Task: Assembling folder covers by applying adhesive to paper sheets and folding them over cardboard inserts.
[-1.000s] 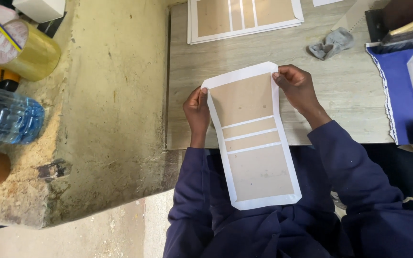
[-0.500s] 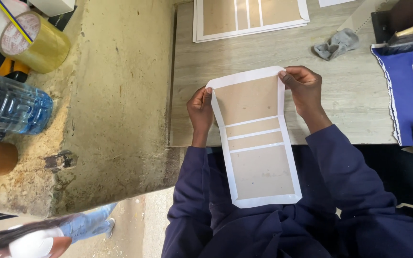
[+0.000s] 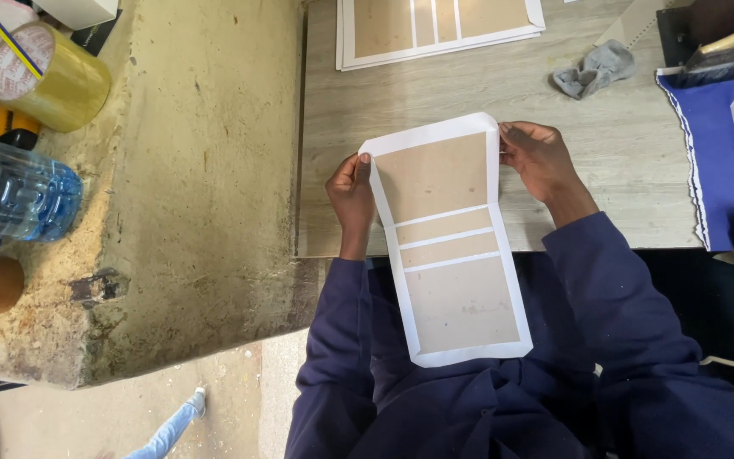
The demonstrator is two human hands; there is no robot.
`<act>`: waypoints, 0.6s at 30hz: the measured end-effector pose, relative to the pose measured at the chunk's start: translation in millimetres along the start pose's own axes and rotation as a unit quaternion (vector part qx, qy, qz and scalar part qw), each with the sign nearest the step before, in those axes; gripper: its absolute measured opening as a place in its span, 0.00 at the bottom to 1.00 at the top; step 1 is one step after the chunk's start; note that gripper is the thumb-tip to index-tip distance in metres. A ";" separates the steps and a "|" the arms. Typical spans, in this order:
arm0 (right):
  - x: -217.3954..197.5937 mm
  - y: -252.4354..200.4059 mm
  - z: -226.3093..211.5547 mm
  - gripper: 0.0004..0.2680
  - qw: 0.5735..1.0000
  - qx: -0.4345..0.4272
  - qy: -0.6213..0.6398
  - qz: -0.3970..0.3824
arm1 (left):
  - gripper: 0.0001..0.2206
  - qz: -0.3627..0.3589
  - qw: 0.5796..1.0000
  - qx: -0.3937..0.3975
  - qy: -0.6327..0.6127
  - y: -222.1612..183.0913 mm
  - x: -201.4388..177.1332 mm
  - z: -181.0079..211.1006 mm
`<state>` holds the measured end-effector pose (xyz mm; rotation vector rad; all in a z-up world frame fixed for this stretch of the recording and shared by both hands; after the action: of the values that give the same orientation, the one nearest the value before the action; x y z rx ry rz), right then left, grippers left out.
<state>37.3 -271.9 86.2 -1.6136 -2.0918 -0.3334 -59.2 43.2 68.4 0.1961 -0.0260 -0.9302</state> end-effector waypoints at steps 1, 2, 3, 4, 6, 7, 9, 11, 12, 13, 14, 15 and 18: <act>3.0 -0.1 -2.5 0.06 1.000 -0.015 -0.018 0.003 | 0.07 -0.001 1.000 0.000 -0.003 0.5 -0.1 1.6; 6.4 -0.5 -5.0 0.06 0.999 -0.031 -0.035 0.005 | 0.07 -0.003 1.000 0.000 -0.006 0.9 -0.5 3.4; 9.2 -0.6 -4.1 0.06 0.999 -0.031 -0.036 0.004 | 0.07 -0.002 1.000 0.001 -0.007 -1.9 0.5 12.3; 11.7 -1.0 -5.1 0.06 0.995 -0.063 -0.072 0.014 | 0.07 -0.001 1.000 -0.002 -0.005 -4.6 1.3 20.9; 12.8 -0.1 -0.8 0.07 0.990 -0.093 -0.108 0.023 | 0.07 0.001 1.000 -0.007 -0.003 -9.7 -0.5 32.1; 10.6 2.2 0.9 0.08 0.985 -0.118 -0.123 0.022 | 0.07 -0.005 1.000 -0.005 -0.009 -11.0 -0.3 35.4; 6.4 5.0 4.5 0.10 0.980 -0.142 -0.139 0.021 | 0.07 -0.011 1.000 -0.005 -0.014 -13.9 0.0 43.7; 3.8 6.5 6.2 0.12 0.975 -0.169 -0.138 0.024 | 0.07 -0.020 0.999 -0.004 -0.029 -16.3 -0.2 54.7; 2.3 6.2 8.9 0.12 0.976 -0.169 -0.138 0.023 | 0.07 -0.019 0.999 -0.005 -0.029 -15.7 -0.4 48.7; 0.6 6.7 10.1 0.12 0.973 -0.179 -0.140 0.029 | 0.06 -0.022 0.998 -0.005 -0.050 -14.7 0.1 42.9; -1.0 7.2 11.3 0.11 0.971 -0.189 -0.142 0.035 | 0.06 -0.026 0.997 -0.005 -0.072 -13.6 0.6 37.2; -0.9 7.0 12.0 0.11 0.971 -0.190 -0.142 0.035 | 0.06 -0.025 0.997 -0.004 -0.072 -16.7 -0.4 37.3; -0.8 3.8 10.7 0.12 0.971 -0.190 -0.137 0.044 | 0.08 -0.016 0.997 0.010 -0.077 -28.7 2.7 47.7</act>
<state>38.7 -266.5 76.2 -2.0710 -2.2497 -0.5338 -85.5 16.9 109.9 0.1423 -0.1750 -0.9760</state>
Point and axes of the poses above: each hand's wrist, its own y-axis towards the middle knuckle, its own x-axis out of the palm, z = x × y, the point moved 3 cm from there along y, towards the middle knuckle, and after that the axes turned 8 degrees about y, right-handed, at the moved point
